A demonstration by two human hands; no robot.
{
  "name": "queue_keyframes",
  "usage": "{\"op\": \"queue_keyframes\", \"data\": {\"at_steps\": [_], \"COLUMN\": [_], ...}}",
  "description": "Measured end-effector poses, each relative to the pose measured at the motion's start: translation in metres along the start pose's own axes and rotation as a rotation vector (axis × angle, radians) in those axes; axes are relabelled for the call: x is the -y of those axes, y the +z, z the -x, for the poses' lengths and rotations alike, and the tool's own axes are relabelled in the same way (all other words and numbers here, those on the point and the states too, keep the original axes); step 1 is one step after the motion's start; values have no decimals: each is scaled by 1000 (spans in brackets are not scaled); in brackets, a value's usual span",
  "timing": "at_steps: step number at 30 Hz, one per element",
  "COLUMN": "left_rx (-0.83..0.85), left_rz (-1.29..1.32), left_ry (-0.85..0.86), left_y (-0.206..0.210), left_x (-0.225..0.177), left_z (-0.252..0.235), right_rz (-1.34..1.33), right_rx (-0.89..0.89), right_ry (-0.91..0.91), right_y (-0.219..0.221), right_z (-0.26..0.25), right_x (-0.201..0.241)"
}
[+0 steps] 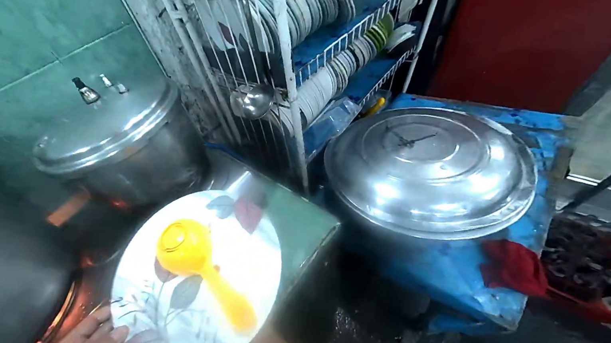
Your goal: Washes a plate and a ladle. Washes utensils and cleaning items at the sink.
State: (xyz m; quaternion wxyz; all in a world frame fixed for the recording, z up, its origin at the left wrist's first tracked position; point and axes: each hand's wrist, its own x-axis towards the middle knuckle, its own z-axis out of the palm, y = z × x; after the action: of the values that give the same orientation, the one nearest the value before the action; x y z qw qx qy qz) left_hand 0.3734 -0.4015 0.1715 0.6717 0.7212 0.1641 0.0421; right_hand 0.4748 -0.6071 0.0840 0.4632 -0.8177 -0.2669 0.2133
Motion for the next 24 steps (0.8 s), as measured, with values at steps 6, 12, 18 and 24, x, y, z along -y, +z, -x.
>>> {"op": "queue_keyframes", "data": {"at_steps": [6, 12, 18, 24], "left_rx": [193, 506, 861, 1158], "left_rz": [96, 151, 51, -32], "left_ry": [36, 56, 102, 81], "left_y": [38, 149, 321, 517], "left_x": [23, 43, 52, 75], "left_z": [-27, -48, -20, 52], "right_rz": [-98, 111, 755, 258], "right_rx": [-656, -1377, -1047, -1392], "right_ry": [-130, 85, 526, 666], "right_y": [-22, -102, -119, -154], "right_z": [60, 207, 302, 488], "right_x": [-86, -89, -93, -147]}}
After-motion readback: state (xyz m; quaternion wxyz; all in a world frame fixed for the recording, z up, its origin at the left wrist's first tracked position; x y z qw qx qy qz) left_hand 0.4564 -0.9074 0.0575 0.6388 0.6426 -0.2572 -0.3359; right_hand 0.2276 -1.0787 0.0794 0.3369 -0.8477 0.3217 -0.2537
